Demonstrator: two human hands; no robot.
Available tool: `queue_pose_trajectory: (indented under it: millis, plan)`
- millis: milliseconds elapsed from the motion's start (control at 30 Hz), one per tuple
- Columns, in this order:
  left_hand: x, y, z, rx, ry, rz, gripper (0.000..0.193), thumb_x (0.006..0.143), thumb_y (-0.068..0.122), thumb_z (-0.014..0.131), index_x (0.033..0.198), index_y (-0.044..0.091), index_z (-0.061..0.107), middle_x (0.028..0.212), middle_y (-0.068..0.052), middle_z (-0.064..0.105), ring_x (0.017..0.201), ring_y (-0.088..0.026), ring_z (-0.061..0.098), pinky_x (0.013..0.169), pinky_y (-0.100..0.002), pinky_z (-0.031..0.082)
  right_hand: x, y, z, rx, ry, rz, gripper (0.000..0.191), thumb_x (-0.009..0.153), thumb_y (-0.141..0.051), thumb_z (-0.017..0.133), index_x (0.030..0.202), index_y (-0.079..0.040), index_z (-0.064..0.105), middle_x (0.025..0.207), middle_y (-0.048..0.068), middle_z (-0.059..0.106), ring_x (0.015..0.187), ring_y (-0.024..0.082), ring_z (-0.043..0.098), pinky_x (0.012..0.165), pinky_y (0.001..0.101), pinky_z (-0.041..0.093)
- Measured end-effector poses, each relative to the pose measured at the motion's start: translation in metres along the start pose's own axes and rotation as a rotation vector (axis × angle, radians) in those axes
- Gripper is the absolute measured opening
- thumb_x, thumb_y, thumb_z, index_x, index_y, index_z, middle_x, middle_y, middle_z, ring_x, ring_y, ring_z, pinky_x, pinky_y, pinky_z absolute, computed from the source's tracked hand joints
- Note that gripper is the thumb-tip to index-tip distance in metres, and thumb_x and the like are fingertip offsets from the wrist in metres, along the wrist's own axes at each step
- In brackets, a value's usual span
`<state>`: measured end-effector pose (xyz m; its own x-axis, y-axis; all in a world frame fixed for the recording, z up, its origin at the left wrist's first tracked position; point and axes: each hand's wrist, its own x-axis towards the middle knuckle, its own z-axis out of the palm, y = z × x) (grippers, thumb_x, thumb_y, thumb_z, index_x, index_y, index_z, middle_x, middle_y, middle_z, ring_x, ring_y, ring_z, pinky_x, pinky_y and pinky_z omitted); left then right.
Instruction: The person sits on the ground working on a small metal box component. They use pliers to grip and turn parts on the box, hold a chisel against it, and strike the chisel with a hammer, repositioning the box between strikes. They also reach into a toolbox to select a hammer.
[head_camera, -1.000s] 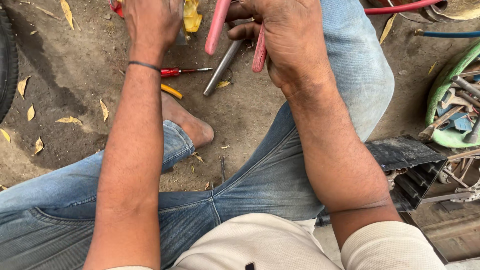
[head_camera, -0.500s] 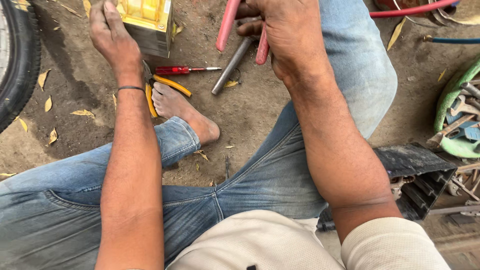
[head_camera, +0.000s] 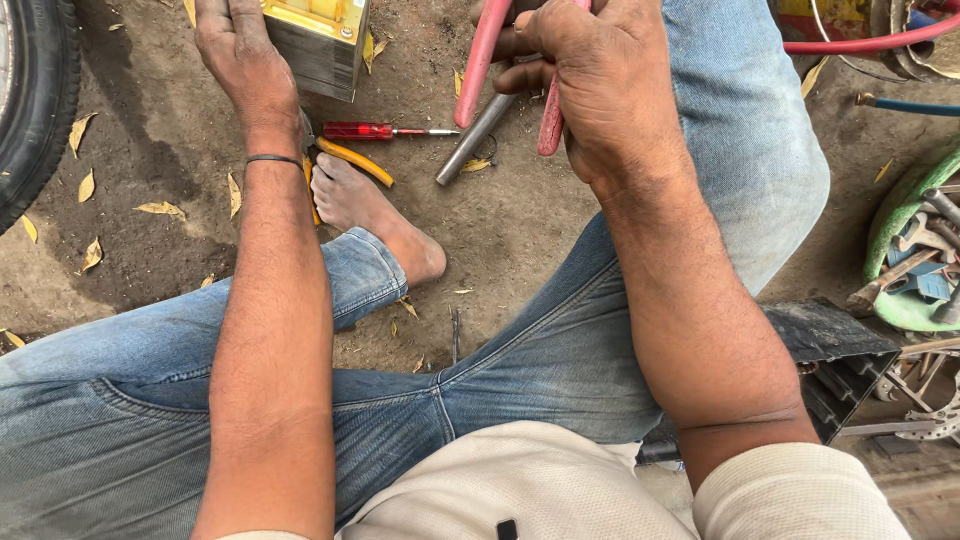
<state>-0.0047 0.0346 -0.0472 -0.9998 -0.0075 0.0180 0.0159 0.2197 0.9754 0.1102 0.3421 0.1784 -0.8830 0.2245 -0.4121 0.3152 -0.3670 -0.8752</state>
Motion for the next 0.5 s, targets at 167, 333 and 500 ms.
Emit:
queue_pose_trajectory:
  millis: [167, 333, 500]
  plan:
    - [-0.01, 0.0, 0.014, -0.099, 0.057, -0.02, 0.037, 0.113, 0.028, 0.053, 0.13, -0.003, 0.062, 0.122, -0.01, 0.069, 0.113, -0.019, 0.062, 0.108, -0.039, 0.049, 0.001, 0.001, 0.003, -0.078, -0.041, 0.008, 0.019, 0.097, -0.006, 0.059, 0.113, 0.003, 0.065, 0.105, 0.011, 0.071, 0.093, 0.021, 0.077, 0.078, 0.0333, 0.066]
    - [-0.008, -0.005, 0.023, 0.008, 0.039, 0.007, 0.041, 0.114, 0.032, 0.049, 0.138, 0.0, 0.06, 0.133, -0.015, 0.066, 0.126, -0.029, 0.065, 0.116, -0.044, 0.048, 0.004, 0.001, 0.009, -0.204, -0.053, -0.012, 0.02, 0.097, -0.007, 0.058, 0.113, 0.004, 0.064, 0.101, 0.013, 0.071, 0.087, 0.02, 0.077, 0.075, 0.0337, 0.069]
    - [0.012, -0.022, 0.03, 0.541, 0.015, -0.052, 0.034, 0.11, 0.029, 0.054, 0.127, 0.002, 0.064, 0.123, -0.015, 0.068, 0.115, -0.032, 0.065, 0.107, -0.045, 0.048, 0.005, 0.005, 0.011, -0.182, -0.01, 0.028, 0.018, 0.096, -0.007, 0.056, 0.11, 0.003, 0.061, 0.096, 0.012, 0.07, 0.082, 0.02, 0.078, 0.069, 0.0348, 0.07]
